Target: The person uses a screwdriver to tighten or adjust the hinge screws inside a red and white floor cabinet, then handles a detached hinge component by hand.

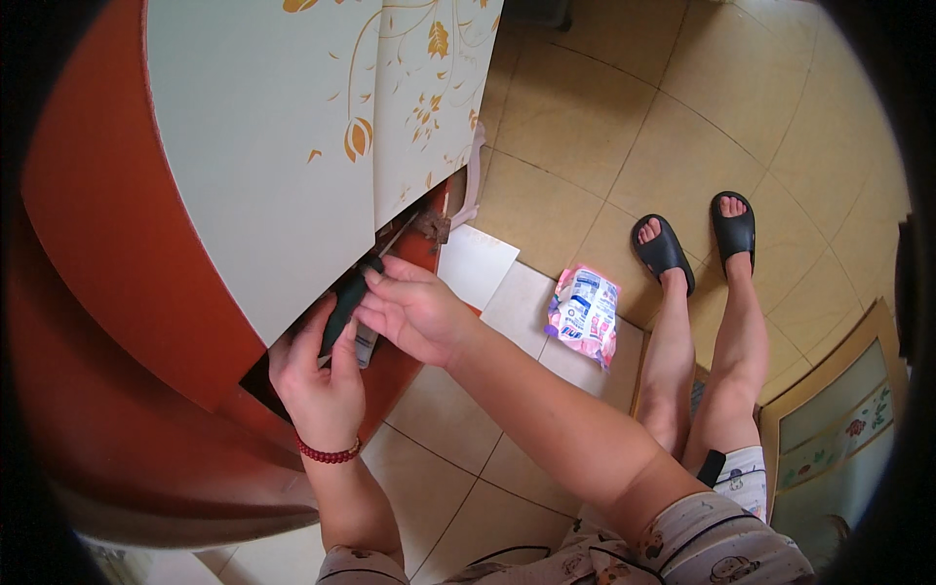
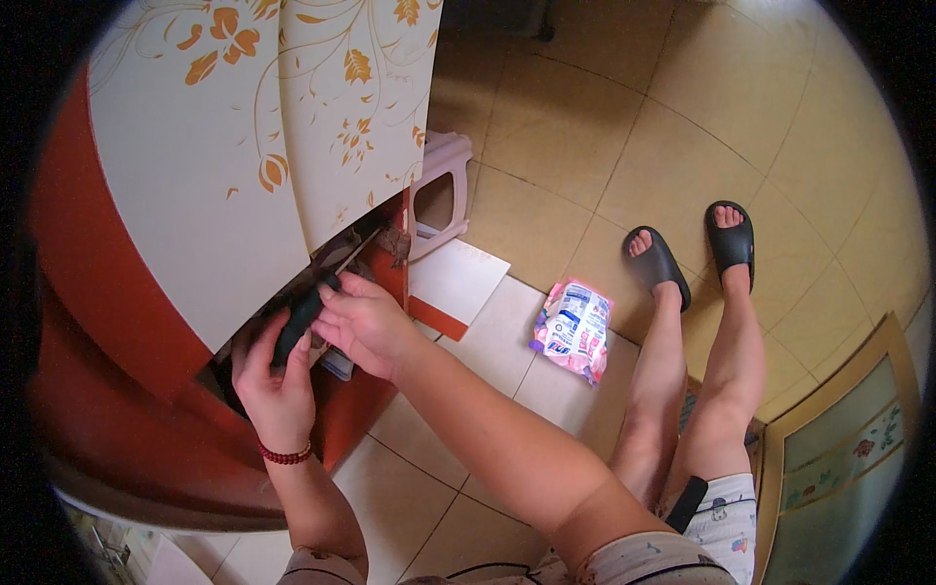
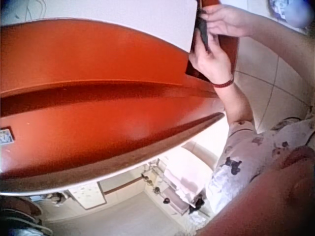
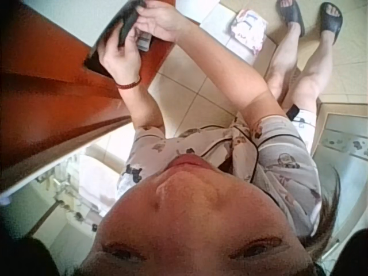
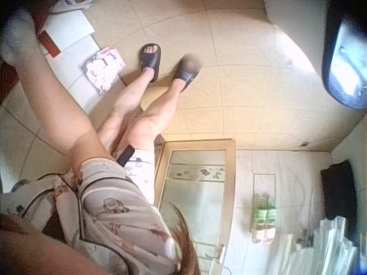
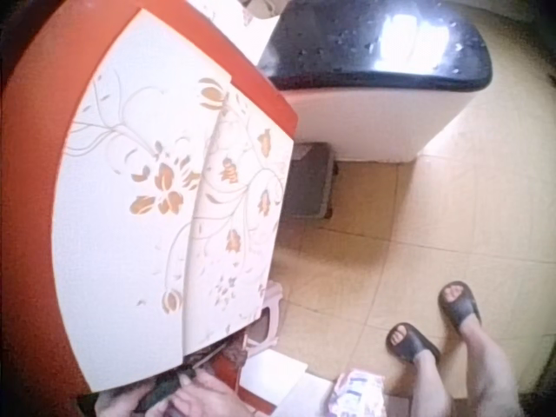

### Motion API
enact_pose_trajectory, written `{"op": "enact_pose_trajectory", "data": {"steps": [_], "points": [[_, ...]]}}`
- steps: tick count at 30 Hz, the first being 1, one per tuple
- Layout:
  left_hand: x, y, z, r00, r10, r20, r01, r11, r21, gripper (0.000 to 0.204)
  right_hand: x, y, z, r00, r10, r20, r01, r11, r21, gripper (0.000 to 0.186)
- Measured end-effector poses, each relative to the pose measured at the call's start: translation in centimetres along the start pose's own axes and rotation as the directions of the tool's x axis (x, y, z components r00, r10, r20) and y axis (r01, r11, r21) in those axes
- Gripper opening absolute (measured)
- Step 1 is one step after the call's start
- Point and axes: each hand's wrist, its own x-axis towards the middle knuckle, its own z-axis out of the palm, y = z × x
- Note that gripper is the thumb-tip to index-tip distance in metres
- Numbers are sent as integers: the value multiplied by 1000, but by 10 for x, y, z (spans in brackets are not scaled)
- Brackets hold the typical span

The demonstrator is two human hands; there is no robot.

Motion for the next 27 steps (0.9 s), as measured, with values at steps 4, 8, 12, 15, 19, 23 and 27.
{"op": "enact_pose_trajectory", "data": {"steps": [4,8,12,15,19,23,27], "points": [[-3,-4,3,999,23,41,-24,999,47,25,2,-2,-2,1000,1,10,-1,1000,-15,27],[-6,-7,0,996,0,93,-8,996,86,24,1,-4,-2,995,51,-91,-66,984,-165,27],[7,-2,0,990,74,118,-88,989,118,23,3,-1,-3,998,-8,-58,3,996,-85,27],[14,-6,3,987,111,118,-126,984,126,23,5,-4,0,998,-64,-13,64,998,-1,26],[2,-28,8,992,-77,97,65,991,120,28,4,-4,19,952,-8,-306,-95,943,-319,24],[7,-31,11,786,-572,235,618,738,-269,33,10,-4,23,856,-104,-507,-221,811,-541,27],[13,-4,1,978,-147,151,150,989,-5,32,10,-3,11,912,-122,-393,-42,922,-384,26]]}}
